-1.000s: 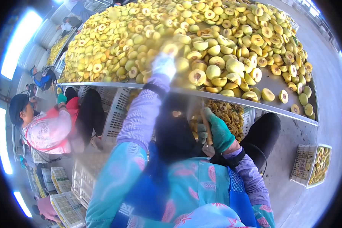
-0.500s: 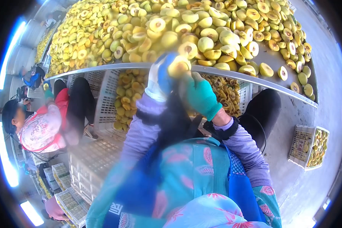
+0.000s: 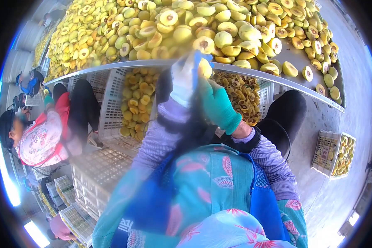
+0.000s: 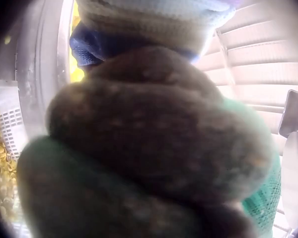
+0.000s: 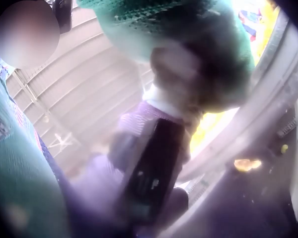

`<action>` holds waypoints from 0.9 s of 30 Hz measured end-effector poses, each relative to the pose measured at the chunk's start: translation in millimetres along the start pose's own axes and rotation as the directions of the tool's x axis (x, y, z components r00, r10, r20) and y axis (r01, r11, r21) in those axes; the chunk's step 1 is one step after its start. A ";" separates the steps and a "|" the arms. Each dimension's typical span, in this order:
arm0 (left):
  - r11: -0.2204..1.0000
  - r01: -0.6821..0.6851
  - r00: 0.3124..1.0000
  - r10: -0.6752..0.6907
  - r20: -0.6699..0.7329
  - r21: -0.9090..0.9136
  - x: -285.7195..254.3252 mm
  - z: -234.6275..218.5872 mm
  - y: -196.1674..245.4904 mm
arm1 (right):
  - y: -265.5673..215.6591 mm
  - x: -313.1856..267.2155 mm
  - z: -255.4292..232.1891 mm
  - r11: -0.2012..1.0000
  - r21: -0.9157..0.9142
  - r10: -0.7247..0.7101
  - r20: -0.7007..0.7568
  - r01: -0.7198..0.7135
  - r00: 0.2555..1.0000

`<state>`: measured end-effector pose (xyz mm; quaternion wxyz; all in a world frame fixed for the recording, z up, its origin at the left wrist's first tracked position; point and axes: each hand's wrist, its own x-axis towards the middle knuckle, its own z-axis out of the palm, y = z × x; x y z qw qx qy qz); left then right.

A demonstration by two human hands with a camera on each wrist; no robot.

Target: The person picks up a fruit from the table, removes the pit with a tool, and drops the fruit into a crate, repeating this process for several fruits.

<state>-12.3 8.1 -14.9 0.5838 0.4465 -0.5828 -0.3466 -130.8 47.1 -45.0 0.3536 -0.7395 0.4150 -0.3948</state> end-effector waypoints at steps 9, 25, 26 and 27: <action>0.405 -0.391 0.919 0.225 0.324 0.826 -6.7 -71.8 51.9 | -27.3 -1.1 -38.5 -0.541 0.439 -0.258 0.725 -0.717 0.639; 0.975 0.222 0.971 -0.221 0.092 -0.001 64.9 -11.8 3.0 | -15.0 15.6 -46.0 0.967 0.180 0.209 -0.154 -0.180 0.966; 0.993 0.007 0.997 -0.016 0.082 0.114 52.5 -10.6 3.2 | -20.0 19.2 -44.4 0.991 0.049 0.134 -0.143 -0.128 0.981; 0.941 -0.189 0.978 0.156 0.137 0.279 45.1 -13.5 6.6 | -19.5 21.3 -41.7 0.980 0.077 0.191 -0.136 -0.182 0.972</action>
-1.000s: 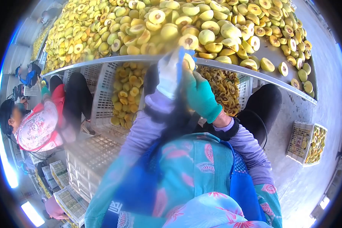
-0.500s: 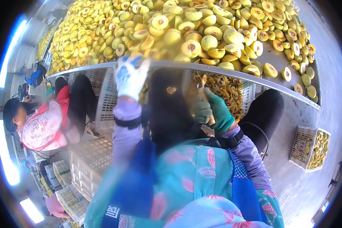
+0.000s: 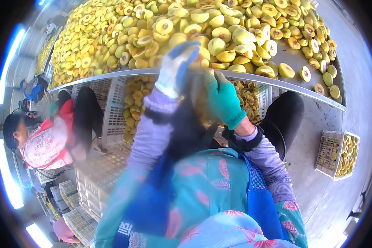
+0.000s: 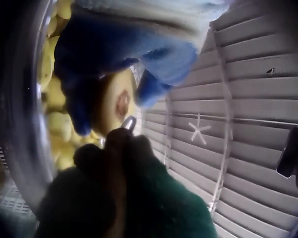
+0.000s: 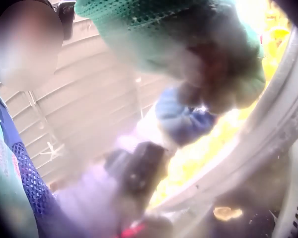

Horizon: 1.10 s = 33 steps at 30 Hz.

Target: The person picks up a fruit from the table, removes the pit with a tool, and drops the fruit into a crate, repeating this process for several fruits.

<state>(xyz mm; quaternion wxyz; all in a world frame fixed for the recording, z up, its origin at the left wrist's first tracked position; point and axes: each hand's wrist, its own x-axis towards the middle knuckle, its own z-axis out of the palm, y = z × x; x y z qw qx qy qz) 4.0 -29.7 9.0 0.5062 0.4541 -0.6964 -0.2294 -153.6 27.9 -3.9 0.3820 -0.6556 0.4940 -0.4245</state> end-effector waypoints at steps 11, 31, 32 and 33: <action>1.000 -0.013 0.990 0.015 0.141 -0.014 -24.1 10.0 15.6 | -3.2 -10.9 -0.8 0.992 -0.123 0.034 0.027 -0.030 0.999; 0.698 0.350 0.899 -0.437 0.017 -0.625 -43.8 35.0 14.6 | 30.7 -34.9 48.5 0.715 -0.554 -0.495 0.031 0.427 0.868; 0.725 0.319 0.918 -0.397 0.008 -0.610 -43.3 39.7 14.4 | 14.3 -32.7 35.5 0.378 -0.865 -0.612 0.034 0.330 0.790; 0.597 0.638 0.728 -0.674 0.127 -0.487 -27.9 38.2 8.1 | 23.7 -29.6 40.9 0.446 -0.857 -0.572 -0.052 0.258 0.819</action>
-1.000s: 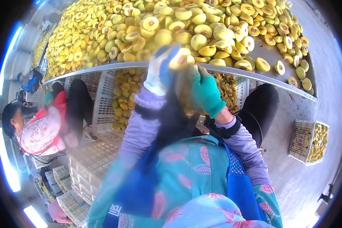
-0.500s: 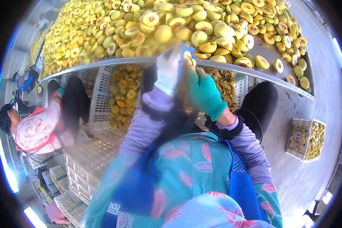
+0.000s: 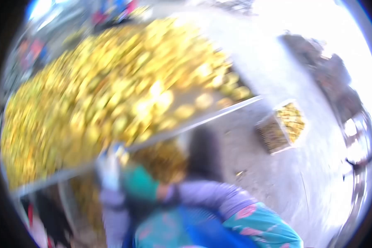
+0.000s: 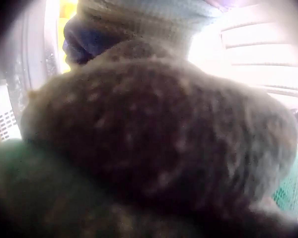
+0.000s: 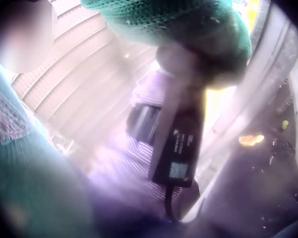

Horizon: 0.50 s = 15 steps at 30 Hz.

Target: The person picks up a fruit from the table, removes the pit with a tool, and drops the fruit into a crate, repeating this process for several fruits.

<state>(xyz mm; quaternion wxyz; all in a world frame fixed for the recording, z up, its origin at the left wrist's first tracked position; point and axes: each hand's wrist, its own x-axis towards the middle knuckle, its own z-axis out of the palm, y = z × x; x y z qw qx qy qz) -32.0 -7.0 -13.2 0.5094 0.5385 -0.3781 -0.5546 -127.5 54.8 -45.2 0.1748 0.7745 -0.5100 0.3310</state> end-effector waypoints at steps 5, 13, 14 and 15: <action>0.722 -0.561 0.805 0.590 0.064 0.405 16.4 11.7 -14.2 | -4.3 1.2 23.4 -0.014 0.713 0.383 0.651 -0.701 0.655; 0.571 -0.727 0.684 0.655 0.322 0.381 24.1 5.9 -12.6 | 12.3 12.4 2.2 -0.727 0.257 -0.073 0.893 -0.637 0.444; 0.777 -0.591 0.799 0.528 0.288 0.217 25.0 4.7 -16.2 | 13.6 22.3 -18.5 -0.821 0.111 -0.184 0.877 -0.561 0.444; 0.838 -0.525 0.832 0.469 0.296 0.149 25.4 1.9 -15.2 | 13.6 29.5 -37.7 -0.892 -0.037 -0.271 0.840 -0.450 0.469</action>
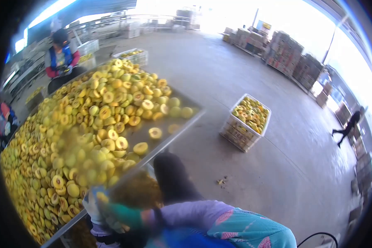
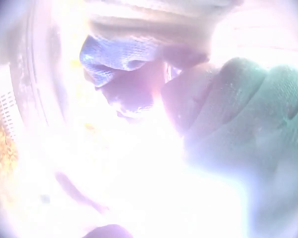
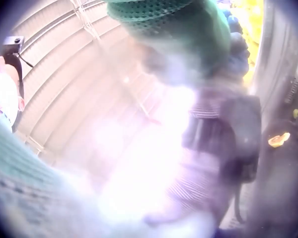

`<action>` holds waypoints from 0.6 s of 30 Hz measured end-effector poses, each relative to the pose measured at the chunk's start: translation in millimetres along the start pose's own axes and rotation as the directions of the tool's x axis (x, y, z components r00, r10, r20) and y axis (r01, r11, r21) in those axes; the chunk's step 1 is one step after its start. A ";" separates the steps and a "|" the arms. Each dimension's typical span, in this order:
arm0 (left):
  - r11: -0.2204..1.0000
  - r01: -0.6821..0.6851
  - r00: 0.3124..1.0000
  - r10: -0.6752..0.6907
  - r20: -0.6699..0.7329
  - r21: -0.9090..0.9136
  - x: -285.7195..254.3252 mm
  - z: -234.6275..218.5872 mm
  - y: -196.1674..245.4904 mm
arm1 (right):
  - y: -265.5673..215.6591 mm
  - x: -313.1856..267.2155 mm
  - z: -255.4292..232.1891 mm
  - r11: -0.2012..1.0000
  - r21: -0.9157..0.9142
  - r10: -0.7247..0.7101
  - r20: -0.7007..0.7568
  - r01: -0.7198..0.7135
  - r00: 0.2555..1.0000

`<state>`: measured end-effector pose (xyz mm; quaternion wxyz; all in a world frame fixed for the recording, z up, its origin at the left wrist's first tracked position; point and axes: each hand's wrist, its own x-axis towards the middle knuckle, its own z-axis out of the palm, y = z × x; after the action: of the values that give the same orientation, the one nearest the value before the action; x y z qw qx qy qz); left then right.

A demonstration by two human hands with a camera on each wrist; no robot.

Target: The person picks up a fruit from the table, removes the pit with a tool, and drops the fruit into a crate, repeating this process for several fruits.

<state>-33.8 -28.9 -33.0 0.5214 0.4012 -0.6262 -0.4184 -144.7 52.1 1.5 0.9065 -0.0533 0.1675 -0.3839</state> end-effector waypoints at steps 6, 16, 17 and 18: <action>0.863 0.410 0.902 -0.337 0.269 -0.296 6.3 8.7 39.7 | -11.6 -19.8 11.0 0.967 -0.255 -0.061 -0.105 0.032 0.993; 0.927 -0.347 0.919 0.366 -0.145 0.138 -29.1 -26.9 14.5 | -19.3 -49.0 23.6 0.953 0.177 0.184 0.311 -0.247 0.933; 0.733 -0.382 0.890 0.455 0.012 0.563 -39.1 -52.4 38.6 | -26.8 -52.8 8.5 0.910 0.142 0.272 0.505 -0.390 0.819; 0.876 0.053 0.977 0.054 -0.206 0.479 -46.1 -95.3 36.6 | -30.2 -59.2 -3.6 0.959 0.085 0.246 0.219 -0.269 0.944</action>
<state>64.2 16.3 -3.0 0.4692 0.5606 -0.6512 -0.2038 -204.9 73.4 20.5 0.9629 -0.0190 0.0558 -0.2634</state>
